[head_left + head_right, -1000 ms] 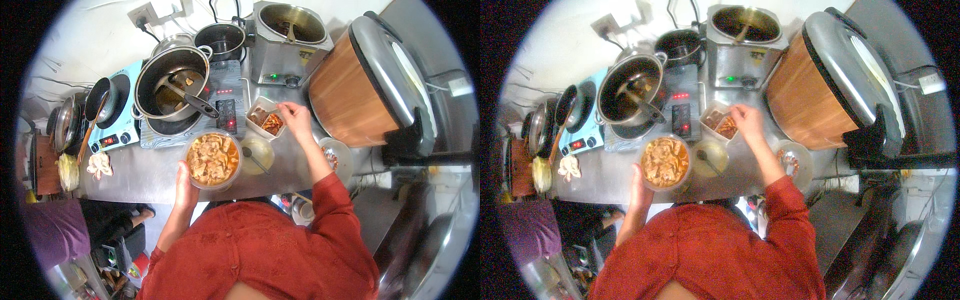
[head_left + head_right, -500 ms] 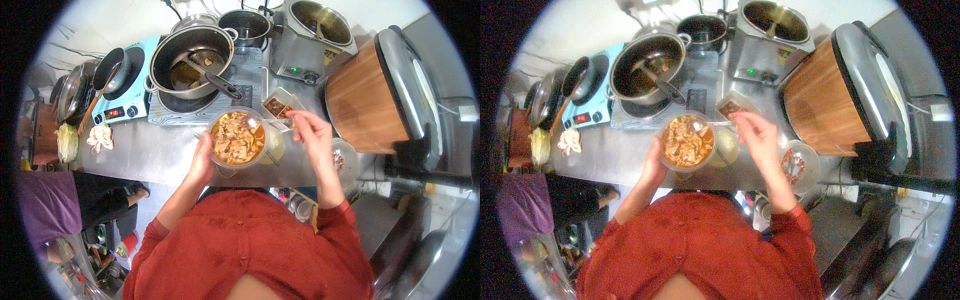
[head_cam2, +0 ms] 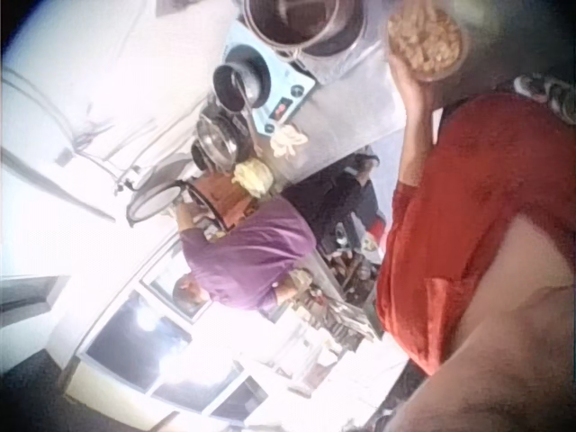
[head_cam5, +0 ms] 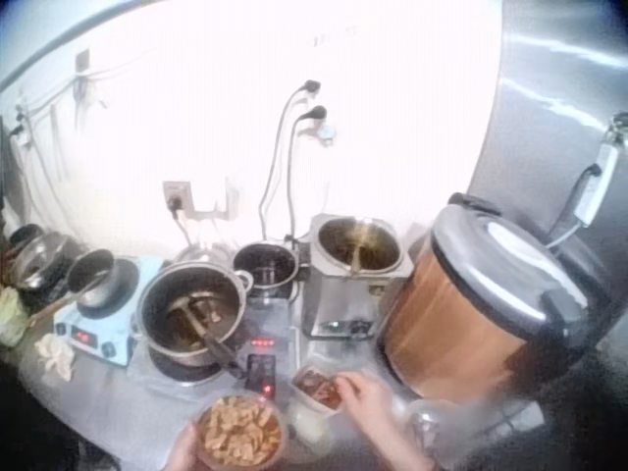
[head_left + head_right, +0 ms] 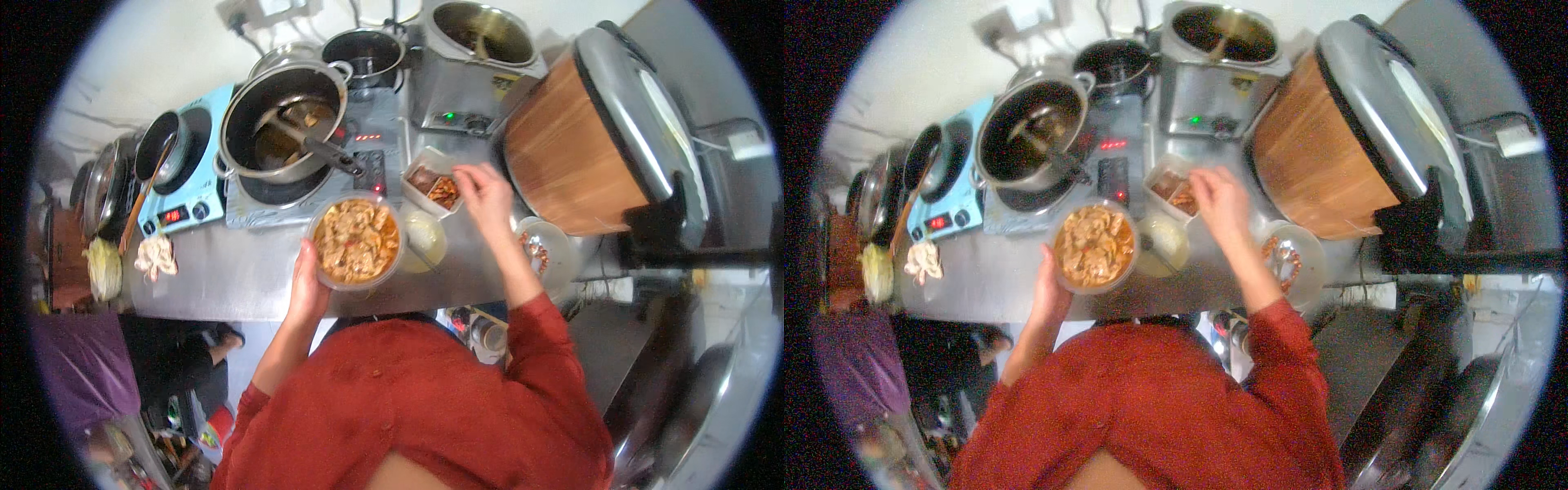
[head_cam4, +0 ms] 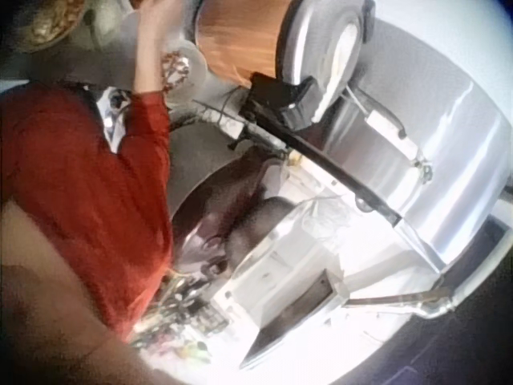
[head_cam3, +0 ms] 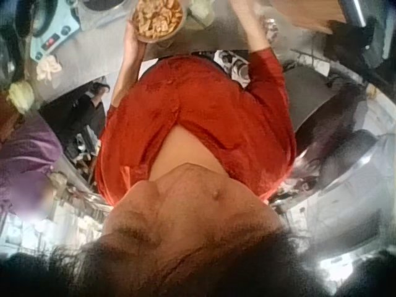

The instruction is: The person assembles a noodle bowl by adding bean sprouts, shredded cabbage, and fried tofu from containers into a clear plastic bowl. They then ladle braised meat and broth from a pot into the bowl, add chili flakes, and seal the bowl with a plastic lid.

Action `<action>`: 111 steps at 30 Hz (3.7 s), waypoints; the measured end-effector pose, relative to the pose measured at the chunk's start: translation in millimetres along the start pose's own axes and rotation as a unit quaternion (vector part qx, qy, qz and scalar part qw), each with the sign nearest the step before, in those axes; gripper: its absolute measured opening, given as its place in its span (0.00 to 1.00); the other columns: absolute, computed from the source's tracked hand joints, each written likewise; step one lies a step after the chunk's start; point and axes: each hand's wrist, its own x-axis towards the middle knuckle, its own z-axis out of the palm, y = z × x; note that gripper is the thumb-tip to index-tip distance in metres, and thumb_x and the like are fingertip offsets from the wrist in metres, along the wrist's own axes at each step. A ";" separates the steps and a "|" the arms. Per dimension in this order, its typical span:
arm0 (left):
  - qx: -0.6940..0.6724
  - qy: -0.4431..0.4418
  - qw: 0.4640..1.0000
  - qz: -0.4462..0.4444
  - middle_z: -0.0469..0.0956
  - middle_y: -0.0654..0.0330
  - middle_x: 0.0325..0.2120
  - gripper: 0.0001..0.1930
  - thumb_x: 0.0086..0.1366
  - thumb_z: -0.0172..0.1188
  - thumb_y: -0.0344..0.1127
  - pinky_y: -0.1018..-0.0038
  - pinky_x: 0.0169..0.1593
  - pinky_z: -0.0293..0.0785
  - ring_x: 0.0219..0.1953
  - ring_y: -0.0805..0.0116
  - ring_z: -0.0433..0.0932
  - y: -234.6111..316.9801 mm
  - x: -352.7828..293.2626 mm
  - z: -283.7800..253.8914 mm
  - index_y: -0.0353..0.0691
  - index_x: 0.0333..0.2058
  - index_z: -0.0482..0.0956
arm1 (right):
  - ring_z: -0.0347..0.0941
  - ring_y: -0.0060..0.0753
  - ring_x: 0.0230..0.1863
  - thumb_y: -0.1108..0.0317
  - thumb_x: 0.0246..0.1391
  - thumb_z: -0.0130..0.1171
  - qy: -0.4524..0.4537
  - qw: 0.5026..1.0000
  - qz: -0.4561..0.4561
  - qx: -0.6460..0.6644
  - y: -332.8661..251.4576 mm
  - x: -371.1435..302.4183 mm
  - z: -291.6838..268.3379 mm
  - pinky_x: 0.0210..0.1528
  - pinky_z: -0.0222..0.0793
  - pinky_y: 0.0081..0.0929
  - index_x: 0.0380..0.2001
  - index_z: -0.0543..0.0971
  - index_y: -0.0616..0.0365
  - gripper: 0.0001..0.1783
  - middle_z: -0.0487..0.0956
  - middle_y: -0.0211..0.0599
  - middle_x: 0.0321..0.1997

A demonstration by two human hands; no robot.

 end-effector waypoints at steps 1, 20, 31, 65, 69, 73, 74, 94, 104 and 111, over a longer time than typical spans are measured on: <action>-0.008 -0.007 1.000 0.003 0.65 0.49 0.63 0.35 0.75 0.34 0.58 0.60 0.67 0.60 0.64 0.58 0.65 0.5 -1.8 -1.6 0.32 0.65 0.57 | 0.74 0.37 0.28 0.67 0.57 0.62 0.005 1.000 -0.028 0.007 7.2 -0.7 8.4 0.31 0.68 0.29 0.37 0.85 0.54 0.07 0.76 0.38 0.28; -0.017 -0.017 1.000 0.011 0.63 0.48 0.63 0.40 0.72 0.37 0.62 0.61 0.67 0.61 0.64 0.57 0.65 3.2 -10.5 -2.8 0.29 0.65 0.56 | 0.74 0.35 0.28 0.70 0.58 0.58 0.036 0.999 0.006 -0.017 37.9 -23.6 -23.5 0.32 0.68 0.27 0.34 0.82 0.59 0.06 0.78 0.39 0.30; -0.015 -0.021 1.000 -0.009 0.63 0.48 0.63 0.40 0.72 0.37 0.63 0.60 0.66 0.62 0.65 0.56 0.65 5.3 -3.9 -6.8 0.30 0.65 0.55 | 0.69 0.18 0.19 0.63 0.62 0.58 0.007 0.973 0.191 0.132 60.5 -24.9 1.2 0.23 0.63 0.22 0.37 0.84 0.59 0.11 0.75 0.28 0.20; -0.046 -0.016 0.997 -0.064 0.65 0.50 0.63 0.35 0.73 0.40 0.59 0.60 0.67 0.59 0.64 0.58 0.65 16.2 -5.9 5.0 0.35 0.66 0.56 | 0.76 0.41 0.35 0.59 0.51 0.68 -0.110 0.989 -0.064 -0.069 -13.1 -36.1 0.9 0.37 0.73 0.34 0.53 0.78 0.52 0.26 0.76 0.38 0.37; -0.073 -0.058 0.994 -0.051 0.65 0.50 0.63 0.36 0.73 0.38 0.59 0.58 0.68 0.59 0.64 0.55 0.65 24.6 -8.4 7.0 0.35 0.66 0.57 | 0.75 0.38 0.33 0.64 0.50 0.69 0.032 0.999 -0.017 -0.013 -7.4 11.7 -29.4 0.37 0.72 0.31 0.59 0.72 0.56 0.32 0.76 0.38 0.32; -0.080 -0.039 0.994 -0.066 0.65 0.48 0.63 0.38 0.73 0.36 0.62 0.57 0.67 0.61 0.64 0.52 0.66 39.9 -20.5 12.9 0.33 0.66 0.57 | 0.77 0.46 0.40 0.59 0.52 0.67 0.084 0.992 -0.010 -0.092 0.5 90.3 -55.3 0.41 0.75 0.39 0.64 0.67 0.48 0.36 0.78 0.45 0.44; -0.093 -0.030 0.993 -0.071 0.65 0.47 0.63 0.38 0.73 0.35 0.62 0.57 0.67 0.61 0.64 0.52 0.66 45.7 -24.6 15.4 0.33 0.65 0.57 | 0.77 0.47 0.41 0.58 0.52 0.66 0.061 0.990 -0.022 -0.123 1.7 108.7 -57.8 0.42 0.75 0.41 0.64 0.66 0.45 0.36 0.77 0.45 0.44; -0.062 -0.081 0.987 0.120 0.64 0.53 0.64 0.38 0.70 0.43 0.65 0.56 0.67 0.60 0.65 0.56 0.64 145.8 17.5 123.9 0.41 0.66 0.59 | 0.80 0.29 0.22 0.62 0.66 0.48 0.095 0.969 0.114 0.198 23.3 215.5 -110.1 0.23 0.77 0.24 0.37 0.78 0.62 0.14 0.80 0.41 0.24; -0.022 -0.123 0.990 0.062 0.67 0.56 0.63 0.40 0.68 0.30 0.72 0.51 0.57 0.74 0.62 0.55 0.69 138.1 81.8 182.8 0.50 0.66 0.59 | 0.80 0.32 0.24 0.62 0.66 0.49 0.114 0.932 0.061 0.338 -31.6 197.0 -200.6 0.25 0.77 0.26 0.39 0.76 0.65 0.15 0.80 0.43 0.27; -0.035 -0.132 0.989 0.051 0.67 0.58 0.62 0.40 0.66 0.34 0.73 0.51 0.57 0.72 0.62 0.59 0.70 123.0 107.1 194.3 0.51 0.66 0.60 | 0.79 0.33 0.24 0.57 0.67 0.50 0.081 0.936 0.039 0.341 -68.4 156.2 -221.4 0.26 0.76 0.26 0.39 0.77 0.63 0.17 0.80 0.44 0.27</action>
